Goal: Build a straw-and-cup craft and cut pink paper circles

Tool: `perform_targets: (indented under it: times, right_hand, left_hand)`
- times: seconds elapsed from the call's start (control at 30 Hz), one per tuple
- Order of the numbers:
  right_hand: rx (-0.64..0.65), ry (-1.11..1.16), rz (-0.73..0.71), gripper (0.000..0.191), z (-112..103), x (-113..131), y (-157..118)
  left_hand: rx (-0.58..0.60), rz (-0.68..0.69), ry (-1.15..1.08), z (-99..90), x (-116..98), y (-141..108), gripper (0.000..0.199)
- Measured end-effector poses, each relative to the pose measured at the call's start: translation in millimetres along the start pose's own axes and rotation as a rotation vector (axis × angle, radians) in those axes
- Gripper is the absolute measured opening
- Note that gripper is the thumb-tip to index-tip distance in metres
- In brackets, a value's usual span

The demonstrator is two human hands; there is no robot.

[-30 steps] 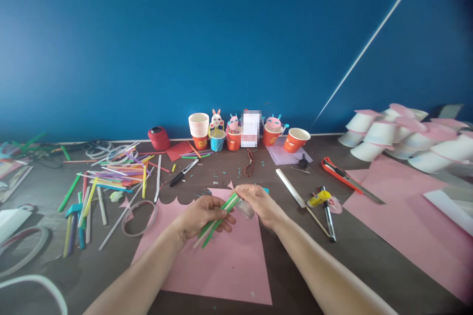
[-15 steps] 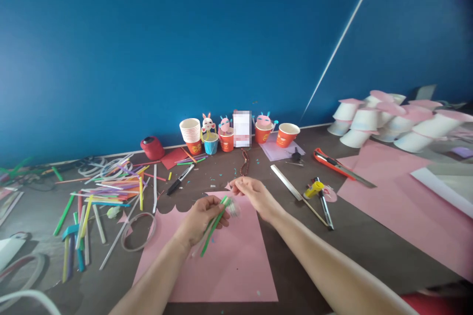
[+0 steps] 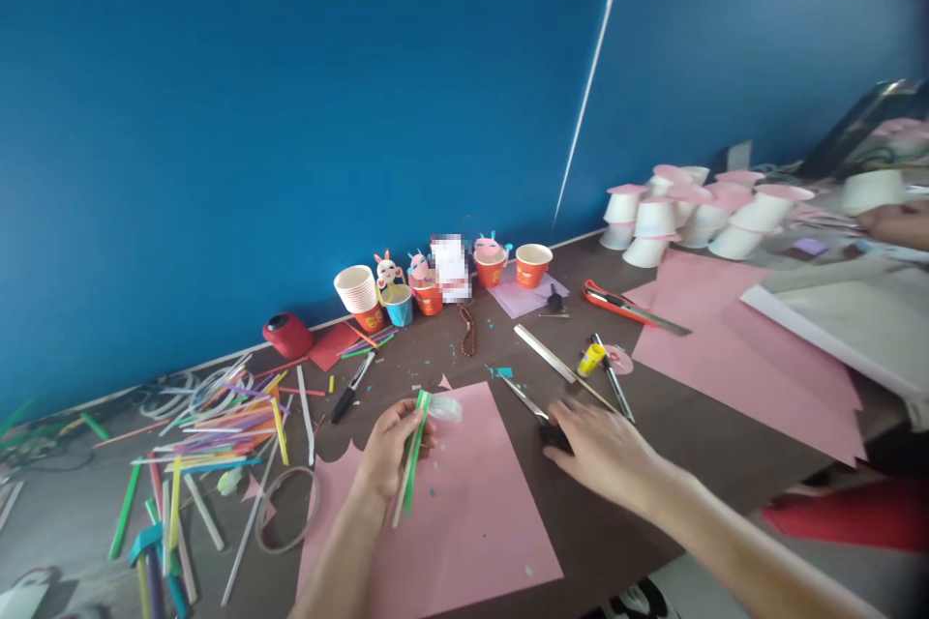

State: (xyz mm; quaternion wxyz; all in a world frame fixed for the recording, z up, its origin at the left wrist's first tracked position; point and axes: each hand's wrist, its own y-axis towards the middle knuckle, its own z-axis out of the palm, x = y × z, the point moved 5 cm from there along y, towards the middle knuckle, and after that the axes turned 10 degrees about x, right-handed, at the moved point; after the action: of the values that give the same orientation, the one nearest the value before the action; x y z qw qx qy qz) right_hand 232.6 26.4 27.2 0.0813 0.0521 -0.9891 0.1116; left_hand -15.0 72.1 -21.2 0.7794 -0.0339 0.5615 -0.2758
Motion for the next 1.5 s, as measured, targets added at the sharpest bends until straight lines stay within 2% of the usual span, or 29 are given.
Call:
perform_targets:
  times: [0.07, 0.17, 0.33, 0.4, 0.47, 0.53, 0.6, 0.67, 0.77, 0.9, 1.27, 1.5]
  right_hand:
    - [-0.019, 0.009, 0.031, 0.012, 13, -5, -10]
    - [-0.023, 0.037, 0.094, 0.011, 20, -14, -16]
    - [0.084, 0.031, 0.147, 0.006, 14, -25, -12]
    - [0.106, 0.106, 0.140, 0.006, 9, -25, -12]
    - [0.167, 0.365, 0.109, 0.008, 8, -18, -13]
    - [0.331, 0.823, 0.055, 0.013, 17, 1, -17]
    - [0.527, 1.330, 0.016, 0.022, 32, 32, -24]
    - [0.554, 1.687, 0.038, 0.031, 47, 60, -31]
    - [0.578, 1.923, 0.070, 0.038, 70, 95, -39]
    - [0.620, 1.967, 0.073, 0.040, 82, 117, -43]
    - [0.632, 1.929, 0.021, 0.043, 78, 123, -34]
    - [0.510, 1.901, -0.045, 0.041, 75, 129, -25]
  left_hand:
    - [-0.035, 0.004, 0.020, -0.8, 0, 1, 0.027]
    - [-0.087, 0.035, 0.052, -1.1, -2, 2, 0.027]
    - [-0.183, 0.086, 0.088, -2.5, -8, 3, 0.024]
    - [-0.216, 0.083, 0.067, -2.8, -9, 3, 0.023]
    - [-0.239, 0.071, 0.026, -2.9, -8, 2, 0.022]
    - [-0.257, 0.058, -0.026, -3.4, -6, 1, 0.019]
    - [-0.275, 0.055, -0.081, -4.7, -2, -1, 0.017]
    - [-0.295, 0.059, -0.134, -6.1, 1, -2, 0.016]
    - [-0.308, 0.058, -0.214, -5.5, 6, -5, 0.015]
    - [-0.292, 0.046, -0.297, 2.3, 9, -10, 0.012]
    - [-0.338, 0.105, -0.462, 15.8, 7, -21, 0.006]
    - [-0.346, 0.138, -0.368, 19.5, 11, -23, 0.012]
